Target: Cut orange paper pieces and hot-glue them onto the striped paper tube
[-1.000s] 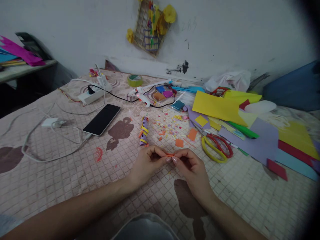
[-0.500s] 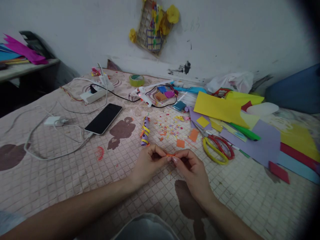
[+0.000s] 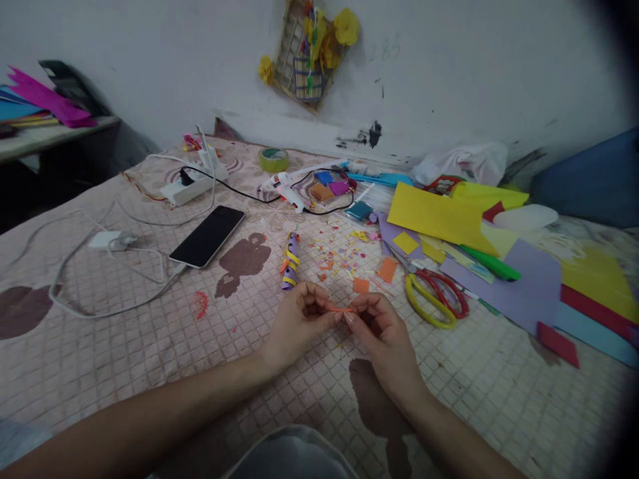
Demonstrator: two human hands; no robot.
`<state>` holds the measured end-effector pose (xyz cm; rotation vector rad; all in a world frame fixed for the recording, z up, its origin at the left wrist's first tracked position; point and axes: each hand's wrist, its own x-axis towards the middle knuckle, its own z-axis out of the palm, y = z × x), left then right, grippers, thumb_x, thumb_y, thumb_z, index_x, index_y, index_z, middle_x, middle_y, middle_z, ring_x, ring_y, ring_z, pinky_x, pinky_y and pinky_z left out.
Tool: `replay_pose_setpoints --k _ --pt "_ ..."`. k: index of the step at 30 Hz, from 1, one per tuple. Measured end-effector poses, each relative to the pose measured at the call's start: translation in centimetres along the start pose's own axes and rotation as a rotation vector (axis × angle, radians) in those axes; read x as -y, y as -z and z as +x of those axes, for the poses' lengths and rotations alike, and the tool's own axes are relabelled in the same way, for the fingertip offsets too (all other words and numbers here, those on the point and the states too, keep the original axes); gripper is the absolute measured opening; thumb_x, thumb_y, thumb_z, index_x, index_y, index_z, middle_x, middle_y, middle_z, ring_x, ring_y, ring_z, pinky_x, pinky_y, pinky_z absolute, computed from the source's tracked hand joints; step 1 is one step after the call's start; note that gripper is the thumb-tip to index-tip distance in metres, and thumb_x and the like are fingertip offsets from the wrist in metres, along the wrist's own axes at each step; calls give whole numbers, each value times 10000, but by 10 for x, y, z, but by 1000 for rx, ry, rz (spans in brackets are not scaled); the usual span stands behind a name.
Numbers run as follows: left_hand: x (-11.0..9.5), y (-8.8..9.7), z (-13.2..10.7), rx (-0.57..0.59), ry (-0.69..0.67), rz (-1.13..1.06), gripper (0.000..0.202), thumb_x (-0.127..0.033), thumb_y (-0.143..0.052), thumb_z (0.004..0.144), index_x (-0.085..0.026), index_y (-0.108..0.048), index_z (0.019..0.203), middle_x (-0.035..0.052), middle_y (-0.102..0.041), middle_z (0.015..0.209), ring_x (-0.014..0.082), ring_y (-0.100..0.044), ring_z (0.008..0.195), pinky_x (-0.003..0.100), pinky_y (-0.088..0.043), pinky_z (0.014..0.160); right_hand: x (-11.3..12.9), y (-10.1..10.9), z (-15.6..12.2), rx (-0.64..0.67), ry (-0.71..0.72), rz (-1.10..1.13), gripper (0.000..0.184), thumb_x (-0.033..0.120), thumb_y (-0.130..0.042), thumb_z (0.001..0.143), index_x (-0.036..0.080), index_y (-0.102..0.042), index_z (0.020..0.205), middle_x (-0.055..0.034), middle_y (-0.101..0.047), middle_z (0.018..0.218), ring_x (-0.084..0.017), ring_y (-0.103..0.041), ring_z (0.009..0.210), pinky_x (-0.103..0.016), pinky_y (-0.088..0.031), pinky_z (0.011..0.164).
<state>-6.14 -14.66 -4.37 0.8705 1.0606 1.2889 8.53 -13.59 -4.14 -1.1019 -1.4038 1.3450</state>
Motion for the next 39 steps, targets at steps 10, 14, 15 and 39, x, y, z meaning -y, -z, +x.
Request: replay_pose_setpoints --k 10,14,15,39 --pt "0 2 0 21 18 6 295 -192 -743 629 -148 -504 798 -17 -578 704 96 -558 652 241 -451 643 6 7 7 153 -33 -101 172 357 -600 796 193 -572 751 7 -540 677 -130 -502 625 -250 -426 574" --pt "0 1 -1 33 10 47 279 -190 -735 649 -145 -514 814 -11 -573 727 94 -549 669 235 -450 648 5 9 6 150 -34 -128 208 345 -576 816 193 -547 677 27 -490 610 -118 -459 586 -239 -380 540" --pt "1 1 -2 53 2 62 268 -196 -731 657 -144 -523 817 -5 -578 741 96 -550 681 235 -452 652 4 9 5 152 -32 -123 206 339 -570 822 194 -547 679 24 -502 621 -120 -463 596 -239 -380 543" --pt "-9 7 0 239 58 316 253 -373 -578 784 -132 -555 710 5 -563 607 103 -514 534 223 -411 506 5 11 4 327 -90 -155 233 349 -475 885 200 -489 706 37 -472 606 -103 -432 529 -228 -377 494"
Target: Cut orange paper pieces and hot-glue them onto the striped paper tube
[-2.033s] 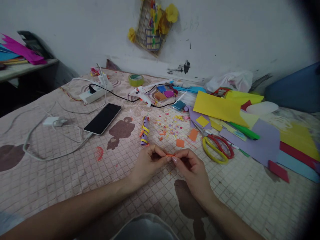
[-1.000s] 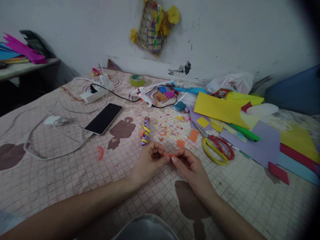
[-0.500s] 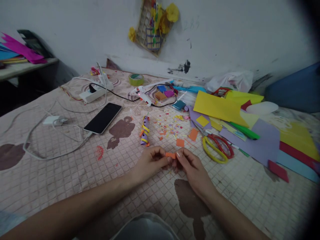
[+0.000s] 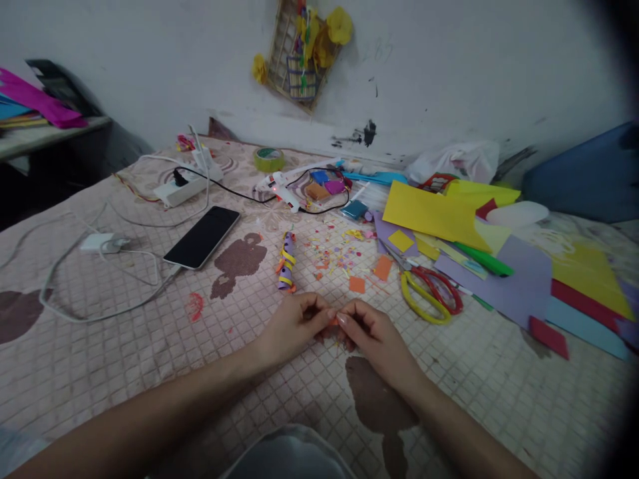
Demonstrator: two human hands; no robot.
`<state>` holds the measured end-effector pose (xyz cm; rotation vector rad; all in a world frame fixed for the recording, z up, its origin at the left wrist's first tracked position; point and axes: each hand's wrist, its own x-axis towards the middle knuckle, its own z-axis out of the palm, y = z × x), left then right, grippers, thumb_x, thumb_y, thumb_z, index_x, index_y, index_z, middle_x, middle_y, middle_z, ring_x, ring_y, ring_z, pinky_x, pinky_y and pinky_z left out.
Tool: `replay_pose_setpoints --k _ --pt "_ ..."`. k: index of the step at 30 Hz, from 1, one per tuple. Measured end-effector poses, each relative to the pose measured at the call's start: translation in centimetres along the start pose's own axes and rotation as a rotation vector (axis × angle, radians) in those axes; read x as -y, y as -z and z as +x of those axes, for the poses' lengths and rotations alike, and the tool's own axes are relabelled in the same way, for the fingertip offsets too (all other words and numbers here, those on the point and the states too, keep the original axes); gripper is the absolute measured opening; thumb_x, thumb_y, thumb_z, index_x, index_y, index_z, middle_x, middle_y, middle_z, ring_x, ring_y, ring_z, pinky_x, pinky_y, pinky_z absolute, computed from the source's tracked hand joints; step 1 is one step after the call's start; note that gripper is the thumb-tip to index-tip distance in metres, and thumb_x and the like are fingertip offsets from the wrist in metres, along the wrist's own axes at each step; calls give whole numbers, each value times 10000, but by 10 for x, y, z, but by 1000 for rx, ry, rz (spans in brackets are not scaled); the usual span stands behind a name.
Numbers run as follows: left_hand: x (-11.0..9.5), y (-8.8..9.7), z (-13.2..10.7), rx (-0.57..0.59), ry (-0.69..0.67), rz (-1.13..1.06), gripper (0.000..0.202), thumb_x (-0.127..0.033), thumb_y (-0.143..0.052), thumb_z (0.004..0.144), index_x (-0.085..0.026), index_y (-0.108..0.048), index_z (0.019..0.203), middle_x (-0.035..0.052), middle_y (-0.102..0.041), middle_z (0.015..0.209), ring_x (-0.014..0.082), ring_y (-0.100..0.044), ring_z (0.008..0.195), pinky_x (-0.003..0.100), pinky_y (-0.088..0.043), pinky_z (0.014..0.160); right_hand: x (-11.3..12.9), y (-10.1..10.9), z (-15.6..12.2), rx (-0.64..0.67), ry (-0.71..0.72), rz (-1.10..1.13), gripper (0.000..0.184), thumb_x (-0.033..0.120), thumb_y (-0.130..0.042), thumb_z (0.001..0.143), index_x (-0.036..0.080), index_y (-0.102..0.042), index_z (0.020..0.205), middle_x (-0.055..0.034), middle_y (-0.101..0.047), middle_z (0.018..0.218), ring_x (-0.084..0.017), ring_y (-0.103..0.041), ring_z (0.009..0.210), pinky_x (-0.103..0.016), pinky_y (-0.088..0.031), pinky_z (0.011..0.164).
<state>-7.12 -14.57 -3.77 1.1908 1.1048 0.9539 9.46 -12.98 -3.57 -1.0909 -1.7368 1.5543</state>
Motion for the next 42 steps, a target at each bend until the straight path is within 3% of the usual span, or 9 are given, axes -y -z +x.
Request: replay_pose_setpoints --k 5,10,15,19,23,27,32,37,42 --pt "0 4 -1 -20 -47 315 243 -318 -487 834 -150 -527 663 -13 -519 551 97 -458 503 217 -349 479 -3 19 7 -137 174 -460 156 261 -454 891 203 -523 765 9 -527 672 -138 -491 614 -256 -391 563" --pt "2 8 -4 -55 -154 739 121 -204 -534 787 -158 -618 714 16 -589 703 121 -516 633 238 -382 586 -17 49 24 -297 301 -871 103 192 -534 830 186 -554 931 -60 -562 931 -178 -557 747 -307 -448 701" --pt "2 8 -6 -116 -216 771 202 -215 -553 789 -175 -617 977 33 -579 853 119 -529 668 246 -411 613 -19 47 28 -230 345 -1211 166 168 -506 855 151 -564 1010 -122 -570 1016 -258 -545 931 -363 -445 787" --pt "0 6 -5 -138 -249 721 184 -183 -520 806 -169 -615 963 22 -573 797 108 -507 631 235 -408 587 -16 39 28 -221 345 -1401 152 148 -460 878 162 -597 942 -113 -606 891 -270 -546 870 -379 -432 742" --pt "-3 6 -5 -153 -252 642 162 -172 -506 814 -159 -629 920 18 -585 757 98 -510 607 224 -405 566 -19 45 30 -281 362 -1192 169 144 -440 882 159 -598 939 -102 -619 892 -244 -559 856 -356 -435 742" --pt "-7 5 -6 -140 -193 487 154 -200 -515 821 -151 -627 915 19 -613 723 105 -537 611 222 -412 555 -15 45 26 -375 250 -671 113 210 -473 871 176 -576 842 -44 -612 769 -169 -555 670 -293 -438 626" --pt "-7 0 -4 -69 -80 83 264 -298 -599 784 -131 -560 984 46 -617 834 117 -571 641 224 -440 531 -2 21 14 -158 43 27 180 326 -500 871 190 -547 763 26 -533 586 -111 -491 529 -234 -411 516" --pt "-2 1 -1 -72 9 -80 223 -331 -613 776 -127 -524 784 1 -580 631 70 -489 500 197 -404 479 2 5 7 -86 -13 193 177 316 -535 857 183 -568 744 34 -524 580 -92 -481 541 -213 -409 520" --pt "-2 3 -2 -51 23 -93 223 -319 -626 766 -128 -513 747 1 -580 617 69 -502 491 197 -410 476 0 5 7 -92 -10 207 94 283 -606 809 197 -593 845 17 -577 735 -82 -478 584 -199 -414 515"
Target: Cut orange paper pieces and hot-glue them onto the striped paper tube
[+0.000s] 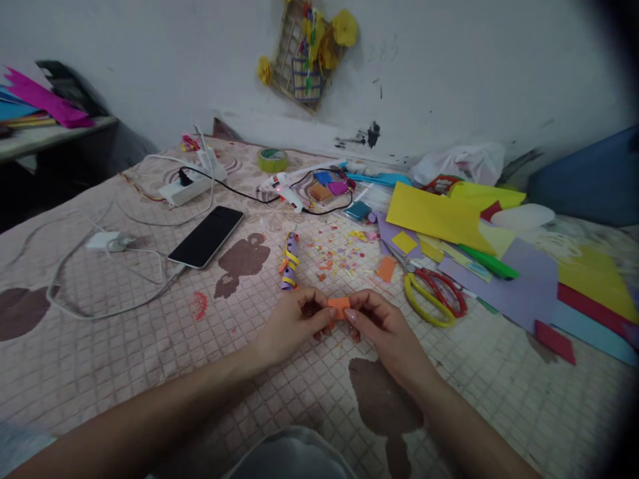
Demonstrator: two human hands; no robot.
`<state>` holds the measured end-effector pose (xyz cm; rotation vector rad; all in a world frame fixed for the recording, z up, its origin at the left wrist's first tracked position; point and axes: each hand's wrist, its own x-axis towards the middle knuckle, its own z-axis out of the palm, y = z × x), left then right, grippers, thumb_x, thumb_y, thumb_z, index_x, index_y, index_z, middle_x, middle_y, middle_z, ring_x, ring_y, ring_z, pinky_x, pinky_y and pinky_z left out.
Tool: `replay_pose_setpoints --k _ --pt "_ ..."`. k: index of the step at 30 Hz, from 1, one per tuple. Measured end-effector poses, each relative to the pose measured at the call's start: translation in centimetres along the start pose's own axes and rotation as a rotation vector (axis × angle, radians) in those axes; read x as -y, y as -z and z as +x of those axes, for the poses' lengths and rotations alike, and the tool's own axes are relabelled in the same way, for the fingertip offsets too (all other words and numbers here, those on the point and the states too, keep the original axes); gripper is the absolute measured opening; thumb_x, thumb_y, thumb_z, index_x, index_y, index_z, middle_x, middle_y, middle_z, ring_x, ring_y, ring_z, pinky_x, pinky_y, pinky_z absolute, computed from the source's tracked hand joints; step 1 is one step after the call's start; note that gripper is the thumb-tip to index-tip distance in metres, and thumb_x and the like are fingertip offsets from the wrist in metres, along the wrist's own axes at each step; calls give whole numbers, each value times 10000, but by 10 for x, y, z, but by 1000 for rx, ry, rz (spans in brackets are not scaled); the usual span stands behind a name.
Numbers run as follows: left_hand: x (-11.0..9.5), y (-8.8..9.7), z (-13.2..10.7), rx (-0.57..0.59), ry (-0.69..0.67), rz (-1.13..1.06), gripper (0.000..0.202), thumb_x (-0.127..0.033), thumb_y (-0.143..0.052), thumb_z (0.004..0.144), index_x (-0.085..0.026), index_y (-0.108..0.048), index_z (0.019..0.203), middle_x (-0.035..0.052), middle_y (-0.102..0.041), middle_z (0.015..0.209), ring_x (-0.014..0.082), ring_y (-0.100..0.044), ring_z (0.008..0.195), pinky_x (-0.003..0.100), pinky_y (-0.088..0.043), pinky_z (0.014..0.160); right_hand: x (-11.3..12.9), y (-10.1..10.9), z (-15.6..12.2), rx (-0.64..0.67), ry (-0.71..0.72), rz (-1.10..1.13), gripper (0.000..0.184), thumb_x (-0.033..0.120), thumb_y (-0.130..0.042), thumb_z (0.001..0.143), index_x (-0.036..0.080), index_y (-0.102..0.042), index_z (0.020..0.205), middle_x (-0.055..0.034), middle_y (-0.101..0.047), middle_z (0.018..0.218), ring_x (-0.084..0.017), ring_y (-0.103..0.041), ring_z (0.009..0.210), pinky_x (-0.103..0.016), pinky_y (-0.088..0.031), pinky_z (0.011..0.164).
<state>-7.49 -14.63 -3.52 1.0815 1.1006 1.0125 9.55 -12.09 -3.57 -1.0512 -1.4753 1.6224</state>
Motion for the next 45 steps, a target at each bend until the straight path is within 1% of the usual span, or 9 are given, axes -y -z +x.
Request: replay_pose_setpoints --k 5,9,14,21,26,29,34,40,45 --pt "-2 -4 -1 3 -8 -13 201 -289 -635 753 -126 -519 758 -21 -546 598 66 -501 476 194 -404 463 -2 -1 0 4 -21 4 82 265 -596 804 188 -582 779 14 -565 714 -85 -464 573 -203 -415 508" --pt "-4 -4 -1 -2 -12 -45 179 -261 -629 749 -121 -520 773 -19 -550 638 55 -484 469 190 -394 453 -5 -3 0 6 -20 60 60 249 -601 795 191 -588 800 23 -547 707 -81 -463 564 -198 -408 491" --pt "-2 -2 0 37 -39 -106 150 -248 -597 772 -119 -545 827 -14 -563 657 59 -489 484 199 -396 475 -6 -7 -2 -47 -8 163 41 210 -594 791 204 -553 789 43 -511 668 -79 -454 544 -189 -393 470" --pt "0 -1 0 53 -47 -141 118 -205 -567 781 -117 -603 851 8 -589 725 74 -515 562 223 -427 559 -7 -8 -4 -52 0 239 19 189 -579 788 200 -576 804 25 -538 696 -94 -490 568 -223 -406 523" --pt "-5 0 -1 53 -104 -73 192 -159 -616 729 -122 -592 916 44 -620 864 126 -581 747 268 -474 697 -6 -8 -3 -17 5 281 91 158 -611 749 214 -601 821 23 -563 768 -99 -522 648 -227 -425 586" --pt "-5 0 -2 14 -127 6 192 -165 -627 729 -126 -584 912 54 -625 868 152 -595 793 293 -482 729 -5 -8 -4 8 6 247 110 182 -642 745 220 -597 837 21 -572 797 -106 -534 682 -231 -437 606" --pt "-4 -1 -3 -18 -152 95 138 -231 -619 768 -123 -598 851 51 -631 811 147 -596 743 275 -483 684 -5 -7 -5 -19 17 99 98 261 -641 776 210 -575 827 24 -565 745 -103 -523 624 -238 -435 586" --pt "-4 -2 -3 -35 -171 223 180 -304 -586 809 -127 -612 788 44 -636 744 134 -581 685 245 -462 621 -2 -8 -8 -33 28 -43 156 342 -585 823 193 -567 780 14 -534 674 -116 -492 604 -243 -417 557" --pt "1 -3 -3 -56 -159 263 223 -349 -638 765 -132 -602 802 43 -644 749 131 -578 659 234 -448 579 -1 -9 -9 -42 8 -51 184 369 -578 822 196 -559 760 20 -524 659 -119 -489 597 -244 -410 554"
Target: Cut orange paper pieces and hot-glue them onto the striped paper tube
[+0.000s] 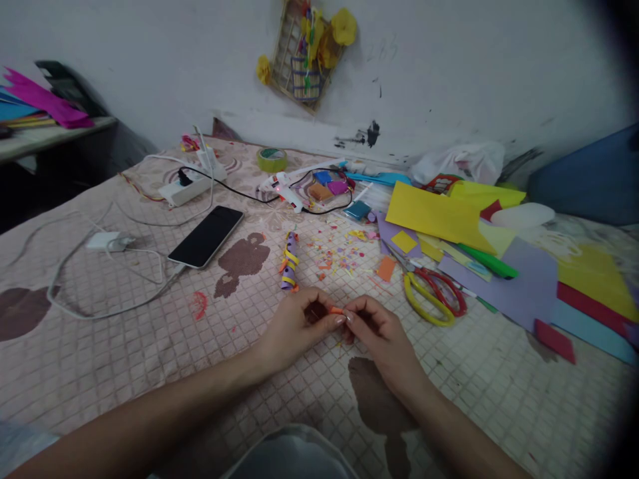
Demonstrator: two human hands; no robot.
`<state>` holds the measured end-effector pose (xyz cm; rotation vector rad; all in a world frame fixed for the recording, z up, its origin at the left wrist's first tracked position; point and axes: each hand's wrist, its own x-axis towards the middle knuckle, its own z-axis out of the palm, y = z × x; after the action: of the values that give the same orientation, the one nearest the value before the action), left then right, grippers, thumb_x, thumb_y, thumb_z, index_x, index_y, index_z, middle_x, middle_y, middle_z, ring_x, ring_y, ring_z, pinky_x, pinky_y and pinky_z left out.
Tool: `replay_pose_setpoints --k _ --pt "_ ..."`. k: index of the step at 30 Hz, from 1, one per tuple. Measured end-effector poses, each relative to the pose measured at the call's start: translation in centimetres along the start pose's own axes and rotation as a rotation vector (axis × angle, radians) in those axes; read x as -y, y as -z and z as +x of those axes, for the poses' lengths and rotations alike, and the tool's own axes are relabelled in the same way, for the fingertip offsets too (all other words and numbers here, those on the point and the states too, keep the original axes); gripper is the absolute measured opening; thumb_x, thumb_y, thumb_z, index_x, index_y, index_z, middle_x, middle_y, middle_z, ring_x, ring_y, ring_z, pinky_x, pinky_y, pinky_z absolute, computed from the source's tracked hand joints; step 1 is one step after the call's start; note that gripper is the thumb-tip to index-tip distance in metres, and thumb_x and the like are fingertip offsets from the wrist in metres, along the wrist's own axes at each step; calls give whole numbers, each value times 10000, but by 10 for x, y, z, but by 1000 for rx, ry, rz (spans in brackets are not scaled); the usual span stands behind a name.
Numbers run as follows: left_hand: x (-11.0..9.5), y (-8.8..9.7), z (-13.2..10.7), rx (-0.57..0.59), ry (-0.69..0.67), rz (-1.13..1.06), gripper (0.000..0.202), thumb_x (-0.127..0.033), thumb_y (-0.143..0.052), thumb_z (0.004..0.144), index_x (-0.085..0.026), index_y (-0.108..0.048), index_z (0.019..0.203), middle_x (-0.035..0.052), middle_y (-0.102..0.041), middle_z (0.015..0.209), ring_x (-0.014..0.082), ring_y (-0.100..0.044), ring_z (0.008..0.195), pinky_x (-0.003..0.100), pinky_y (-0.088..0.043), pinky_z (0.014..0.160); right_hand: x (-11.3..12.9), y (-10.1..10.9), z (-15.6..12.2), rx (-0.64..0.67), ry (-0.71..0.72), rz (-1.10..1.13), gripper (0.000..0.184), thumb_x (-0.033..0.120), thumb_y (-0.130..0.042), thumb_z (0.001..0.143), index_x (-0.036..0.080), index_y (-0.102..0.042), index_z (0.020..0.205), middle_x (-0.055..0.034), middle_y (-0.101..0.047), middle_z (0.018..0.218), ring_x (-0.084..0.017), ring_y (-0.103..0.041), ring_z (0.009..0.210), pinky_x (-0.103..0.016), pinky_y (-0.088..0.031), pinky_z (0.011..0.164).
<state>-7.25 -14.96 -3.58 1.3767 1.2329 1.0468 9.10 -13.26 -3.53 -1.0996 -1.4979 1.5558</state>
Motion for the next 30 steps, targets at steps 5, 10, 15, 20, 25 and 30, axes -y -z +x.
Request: replay_pose_setpoints --k 5,10,15,20,25,30 --pt "1 -2 1 17 90 -195 216 -317 -672 730 -115 -597 743 41 -644 694 129 -590 630 247 -466 595 -1 1 0 8 -1 -4 196 369 -571 829 190 -565 751 21 -530 656 -115 -493 602 -242 -410 568" --pt "0 0 3 36 137 -237 226 -318 -676 723 -103 -611 749 27 -626 640 103 -549 557 223 -434 536 3 2 1 28 -17 -13 201 378 -555 837 192 -582 766 16 -545 645 -122 -508 602 -250 -423 578" --pt "2 1 4 62 146 -253 249 -342 -676 723 -101 -626 762 32 -635 643 101 -550 546 226 -438 538 4 3 2 21 -14 -13 191 373 -573 823 195 -584 754 16 -557 641 -122 -513 600 -249 -428 573" --pt "3 1 4 61 152 -274 248 -345 -676 722 -103 -631 755 30 -633 628 98 -545 536 221 -433 531 1 2 2 14 -5 -12 181 361 -571 826 196 -575 751 15 -565 652 -120 -519 598 -249 -432 572" --pt "2 0 4 62 152 -261 247 -338 -662 736 -94 -627 751 36 -629 614 100 -539 533 226 -428 530 2 3 2 22 3 -14 177 354 -562 835 193 -574 763 13 -565 655 -121 -520 603 -249 -432 577" --pt "2 0 4 57 161 -264 249 -340 -655 742 -95 -613 747 35 -627 631 100 -544 540 231 -437 536 3 2 2 18 10 -10 233 359 -502 876 194 -565 725 18 -550 619 -120 -519 593 -248 -433 580"
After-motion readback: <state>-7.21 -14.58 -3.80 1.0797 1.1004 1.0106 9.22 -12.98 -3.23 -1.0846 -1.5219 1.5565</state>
